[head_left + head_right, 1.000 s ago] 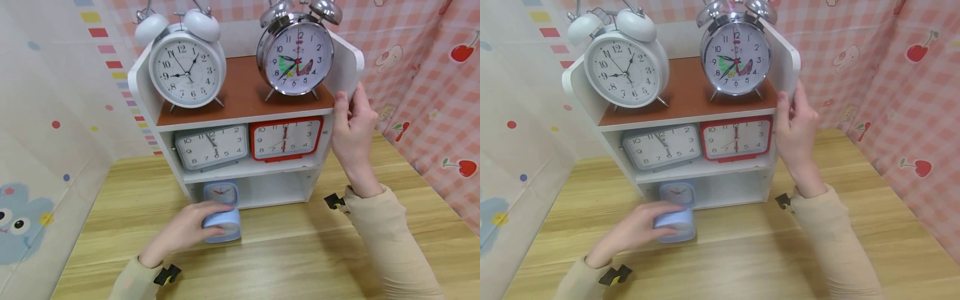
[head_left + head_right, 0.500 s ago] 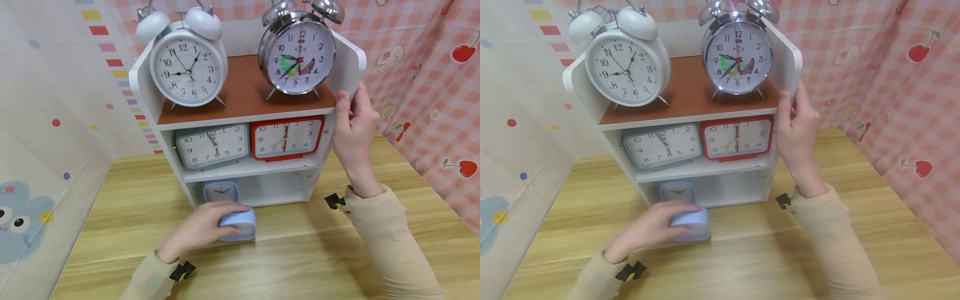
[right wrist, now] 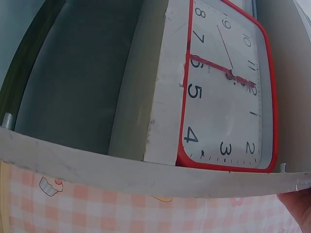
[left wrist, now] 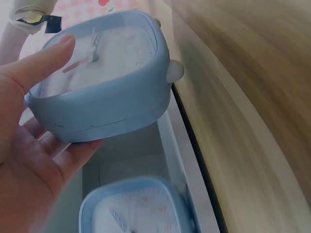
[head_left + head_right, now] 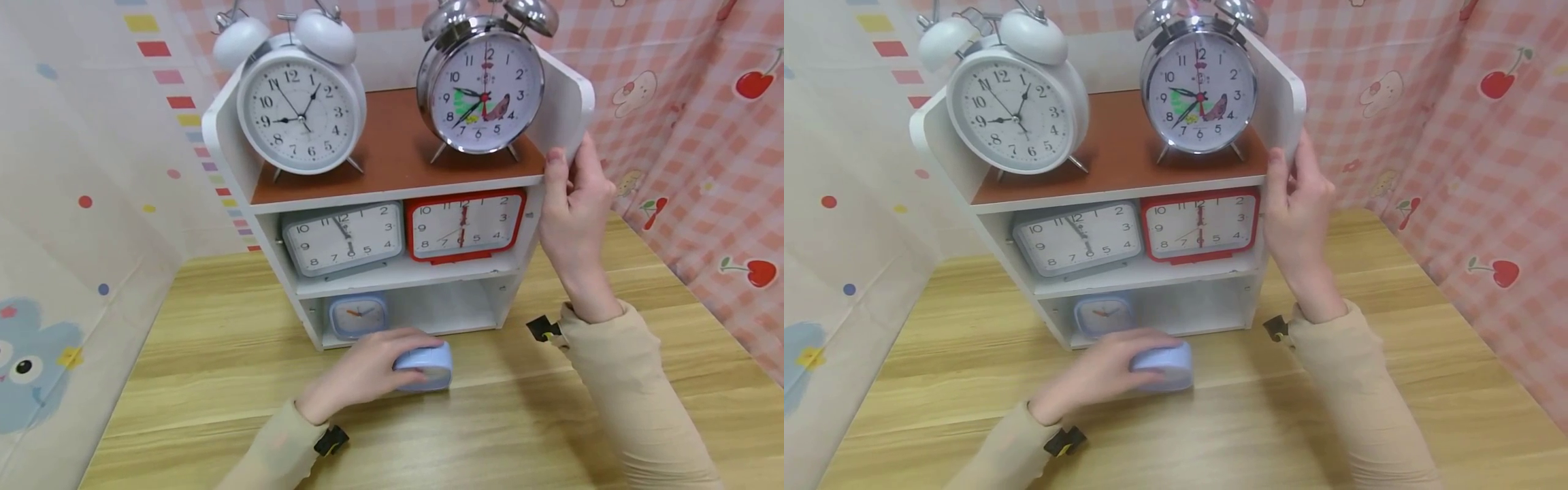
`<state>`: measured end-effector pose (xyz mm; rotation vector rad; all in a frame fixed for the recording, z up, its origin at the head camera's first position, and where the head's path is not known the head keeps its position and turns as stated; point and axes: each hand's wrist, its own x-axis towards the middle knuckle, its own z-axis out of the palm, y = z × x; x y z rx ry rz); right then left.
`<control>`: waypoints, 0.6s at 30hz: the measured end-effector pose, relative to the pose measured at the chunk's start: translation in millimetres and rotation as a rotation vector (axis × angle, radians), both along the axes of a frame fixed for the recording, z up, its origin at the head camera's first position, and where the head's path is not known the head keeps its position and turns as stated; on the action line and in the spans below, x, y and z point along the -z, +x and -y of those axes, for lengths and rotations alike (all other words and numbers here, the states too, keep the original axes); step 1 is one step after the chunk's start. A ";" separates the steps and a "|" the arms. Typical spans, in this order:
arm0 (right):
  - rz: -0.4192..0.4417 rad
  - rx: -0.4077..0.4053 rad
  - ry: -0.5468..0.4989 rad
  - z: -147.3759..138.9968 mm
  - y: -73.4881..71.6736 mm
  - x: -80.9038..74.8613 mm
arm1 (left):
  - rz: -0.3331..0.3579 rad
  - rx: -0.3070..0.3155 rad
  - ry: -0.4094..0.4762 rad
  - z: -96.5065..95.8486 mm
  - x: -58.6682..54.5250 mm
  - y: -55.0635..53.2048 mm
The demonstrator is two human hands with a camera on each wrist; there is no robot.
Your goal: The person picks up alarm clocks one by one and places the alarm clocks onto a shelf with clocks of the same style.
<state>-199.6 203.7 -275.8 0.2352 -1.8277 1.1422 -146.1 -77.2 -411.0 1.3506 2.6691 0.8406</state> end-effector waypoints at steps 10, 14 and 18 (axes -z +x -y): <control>0.009 -0.003 -0.015 1.9 0.6 0.3 | -0.001 0.002 -0.004 -23.7 -2.8 -7.9; 0.018 0.000 -0.024 2.2 -0.1 0.3 | -0.007 0.010 -0.005 -31.1 -3.7 -10.9; 0.017 0.015 -0.033 1.9 -1.0 1.6 | -0.025 0.007 -0.010 -37.9 -2.6 -17.2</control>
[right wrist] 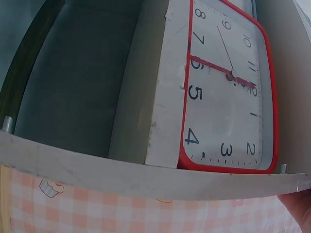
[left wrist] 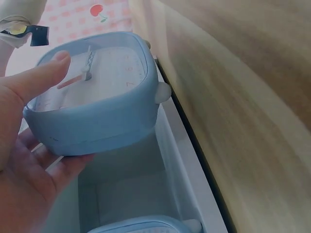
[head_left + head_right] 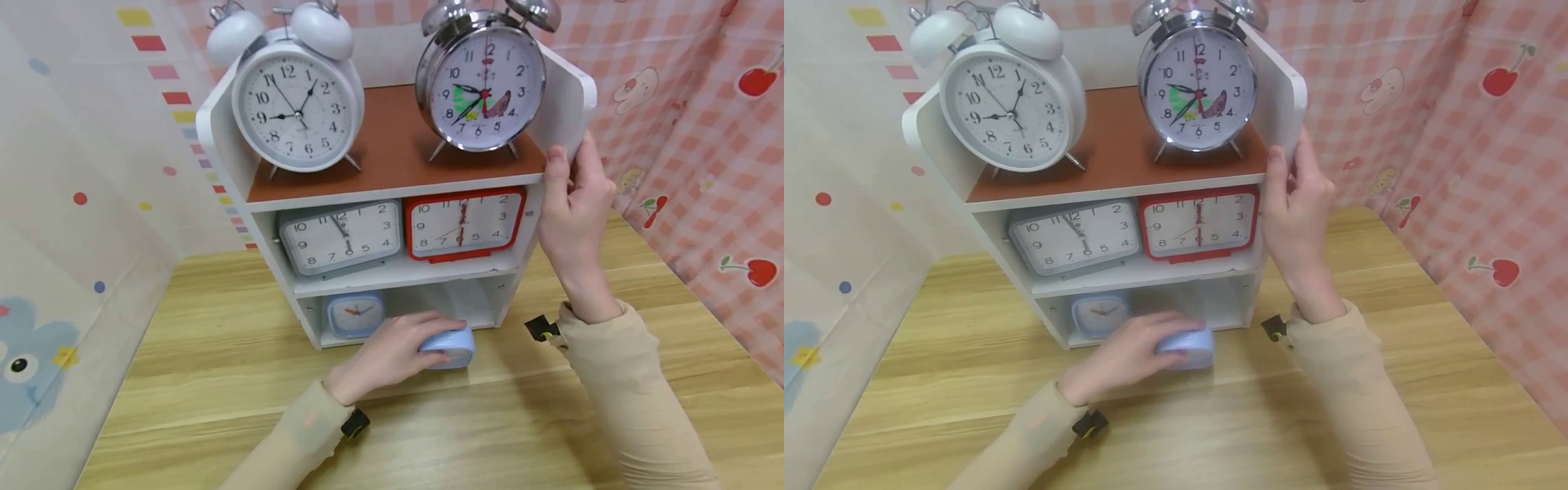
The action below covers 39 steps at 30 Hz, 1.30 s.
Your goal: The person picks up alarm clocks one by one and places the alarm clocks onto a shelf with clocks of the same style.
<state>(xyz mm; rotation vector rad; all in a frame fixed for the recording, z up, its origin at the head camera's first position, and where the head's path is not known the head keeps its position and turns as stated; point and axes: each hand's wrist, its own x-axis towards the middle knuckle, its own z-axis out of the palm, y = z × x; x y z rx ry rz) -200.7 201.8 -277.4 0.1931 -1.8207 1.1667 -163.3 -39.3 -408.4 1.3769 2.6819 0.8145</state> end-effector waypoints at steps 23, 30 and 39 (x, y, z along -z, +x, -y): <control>-0.007 0.006 -0.006 0.3 0.8 -0.9 | -0.015 -0.073 0.023 -18.8 -2.5 -22.9; 0.010 0.018 0.001 0.7 1.8 -0.3 | 0.021 -0.087 0.034 -23.4 -1.7 -28.9; 0.004 0.018 0.009 2.0 1.0 0.0 | 0.043 -0.135 0.009 -28.2 1.7 -35.5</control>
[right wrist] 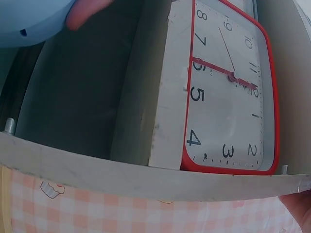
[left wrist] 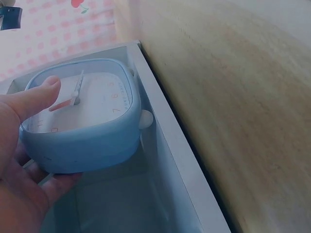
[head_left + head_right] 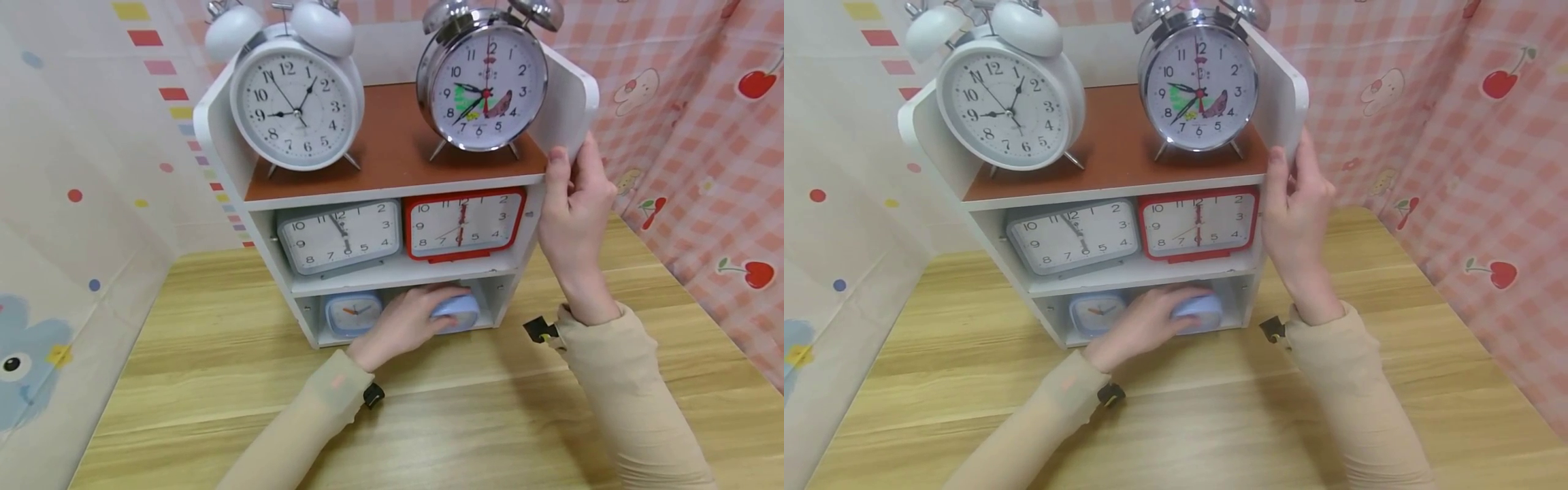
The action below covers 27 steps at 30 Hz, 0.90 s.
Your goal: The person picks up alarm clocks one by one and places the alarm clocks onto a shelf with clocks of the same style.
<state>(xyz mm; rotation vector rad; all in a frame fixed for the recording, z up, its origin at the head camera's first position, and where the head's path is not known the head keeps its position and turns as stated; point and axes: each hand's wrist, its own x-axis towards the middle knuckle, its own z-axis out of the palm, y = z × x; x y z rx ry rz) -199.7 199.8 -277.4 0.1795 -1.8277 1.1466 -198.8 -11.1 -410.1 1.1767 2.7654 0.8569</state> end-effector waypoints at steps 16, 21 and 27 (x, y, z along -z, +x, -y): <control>0.011 0.003 0.006 -1.3 0.5 -0.6 | 0.043 0.012 -0.057 -6.5 -2.5 -8.3; 0.019 0.002 -0.006 -0.1 0.3 -0.3 | -0.084 0.021 -0.139 -7.1 -2.9 -6.7; 0.016 0.008 -0.009 0.1 0.6 0.0 | -0.387 0.008 -0.183 -8.8 2.6 -3.7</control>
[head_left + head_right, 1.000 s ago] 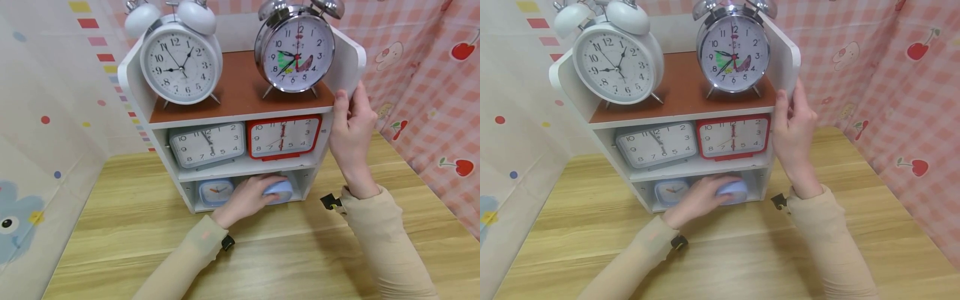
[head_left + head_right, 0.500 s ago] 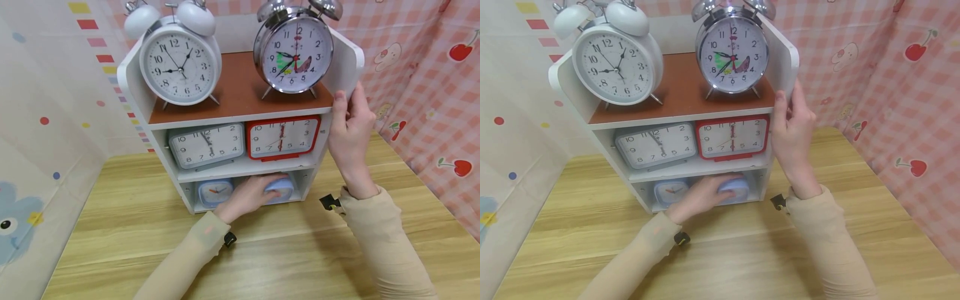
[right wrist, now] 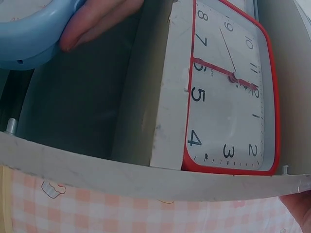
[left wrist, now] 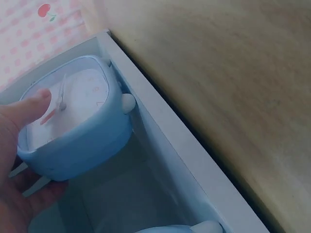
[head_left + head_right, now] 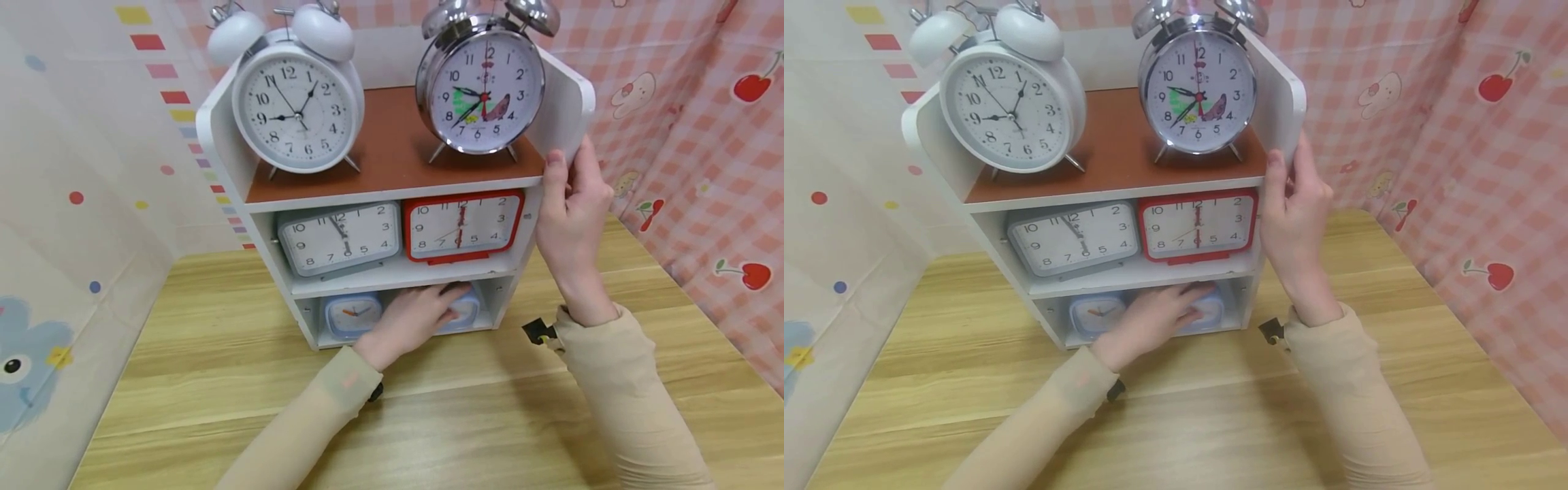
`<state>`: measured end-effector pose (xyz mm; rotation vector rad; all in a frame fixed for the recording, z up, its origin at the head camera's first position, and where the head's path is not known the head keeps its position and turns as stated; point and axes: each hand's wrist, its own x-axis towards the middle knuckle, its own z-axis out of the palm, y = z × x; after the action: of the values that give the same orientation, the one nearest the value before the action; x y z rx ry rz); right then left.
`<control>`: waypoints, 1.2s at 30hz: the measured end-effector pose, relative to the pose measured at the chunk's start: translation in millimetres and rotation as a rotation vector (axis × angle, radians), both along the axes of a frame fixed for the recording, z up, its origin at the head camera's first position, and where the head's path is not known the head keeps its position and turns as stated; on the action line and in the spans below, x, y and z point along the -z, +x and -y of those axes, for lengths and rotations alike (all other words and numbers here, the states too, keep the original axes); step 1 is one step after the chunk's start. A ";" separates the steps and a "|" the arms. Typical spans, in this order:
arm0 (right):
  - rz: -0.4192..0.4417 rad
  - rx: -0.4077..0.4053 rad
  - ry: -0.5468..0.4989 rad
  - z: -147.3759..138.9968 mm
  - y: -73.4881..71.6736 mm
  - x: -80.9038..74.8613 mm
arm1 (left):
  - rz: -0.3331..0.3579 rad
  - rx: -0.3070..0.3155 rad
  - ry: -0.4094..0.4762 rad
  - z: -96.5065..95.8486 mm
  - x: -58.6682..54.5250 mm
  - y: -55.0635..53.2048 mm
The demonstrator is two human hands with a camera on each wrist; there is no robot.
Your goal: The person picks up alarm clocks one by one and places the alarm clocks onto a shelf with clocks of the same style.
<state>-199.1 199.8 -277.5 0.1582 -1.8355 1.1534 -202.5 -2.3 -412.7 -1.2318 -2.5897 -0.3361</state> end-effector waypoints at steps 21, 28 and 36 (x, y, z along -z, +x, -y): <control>-0.012 -0.005 -0.003 0.0 0.2 0.9 | -0.231 -0.018 -0.024 -3.4 8.8 4.0; -0.022 0.005 -0.010 -0.4 -0.5 1.7 | -0.281 -0.012 -0.042 -5.0 12.0 2.9; 0.000 -0.006 0.010 -0.6 3.3 -0.1 | -0.296 -0.016 -0.042 -7.2 12.6 3.4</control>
<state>-195.8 200.4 -277.3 0.1693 -1.8422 1.1484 -199.0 4.9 -425.3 -1.1738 -2.3619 -0.0872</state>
